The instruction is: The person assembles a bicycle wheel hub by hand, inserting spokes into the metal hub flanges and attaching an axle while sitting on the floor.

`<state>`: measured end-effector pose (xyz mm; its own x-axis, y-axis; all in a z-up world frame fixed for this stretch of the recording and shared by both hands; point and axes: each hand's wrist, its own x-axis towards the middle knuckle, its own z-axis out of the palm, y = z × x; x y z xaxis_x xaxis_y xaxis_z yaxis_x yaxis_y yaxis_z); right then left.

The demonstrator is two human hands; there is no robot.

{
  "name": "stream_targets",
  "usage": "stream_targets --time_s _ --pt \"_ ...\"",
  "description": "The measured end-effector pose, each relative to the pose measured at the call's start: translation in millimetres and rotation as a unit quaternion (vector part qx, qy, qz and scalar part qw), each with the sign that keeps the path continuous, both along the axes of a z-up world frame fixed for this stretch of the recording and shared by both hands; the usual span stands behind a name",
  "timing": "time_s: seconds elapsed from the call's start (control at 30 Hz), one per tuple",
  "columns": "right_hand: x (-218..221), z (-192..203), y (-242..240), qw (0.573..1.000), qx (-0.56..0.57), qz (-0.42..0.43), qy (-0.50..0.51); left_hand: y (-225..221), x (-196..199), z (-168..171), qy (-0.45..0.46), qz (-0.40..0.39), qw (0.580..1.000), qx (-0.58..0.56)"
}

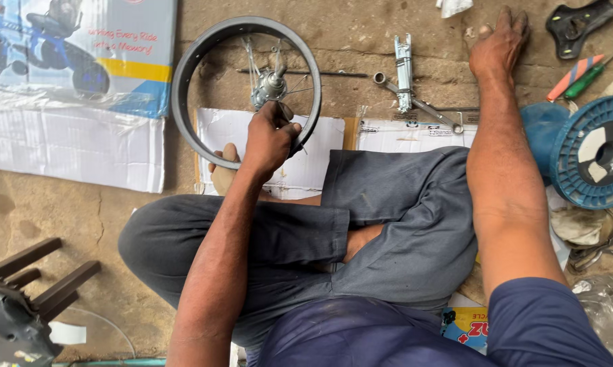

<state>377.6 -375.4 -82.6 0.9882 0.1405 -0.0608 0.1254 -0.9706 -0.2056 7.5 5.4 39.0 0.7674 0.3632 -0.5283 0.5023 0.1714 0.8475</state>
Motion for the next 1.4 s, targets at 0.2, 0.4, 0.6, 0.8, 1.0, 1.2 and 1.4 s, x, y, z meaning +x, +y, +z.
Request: stream_targets --time_s 0.2,0.4,0.6,0.8,1.0,1.2,1.4 --pt "-8 9 26 0.981 0.132 -0.138 0.039 1 -2 1 -0.001 0.013 1.000 -0.002" --pt "3 5 19 0.995 -0.010 0.037 -0.093 4 -2 0 -0.002 0.013 1.000 0.004" --pt "5 14 15 0.968 0.206 -0.138 -0.033 4 -5 0 0.016 0.001 0.999 0.045" --pt "-7 70 -16 0.584 0.773 -0.147 0.199 3 -3 -5 0.013 0.000 0.998 0.057" --pt "-109 151 49 0.510 0.818 -0.083 0.251 2 -3 3 0.020 -0.001 1.000 0.023" --pt "-276 152 152 0.553 0.758 -0.140 0.317 1 -4 2 0.005 0.018 1.000 -0.013" --pt "-381 131 205 0.583 0.678 -0.221 0.388 3 -6 -7 -0.012 0.021 0.999 0.033"
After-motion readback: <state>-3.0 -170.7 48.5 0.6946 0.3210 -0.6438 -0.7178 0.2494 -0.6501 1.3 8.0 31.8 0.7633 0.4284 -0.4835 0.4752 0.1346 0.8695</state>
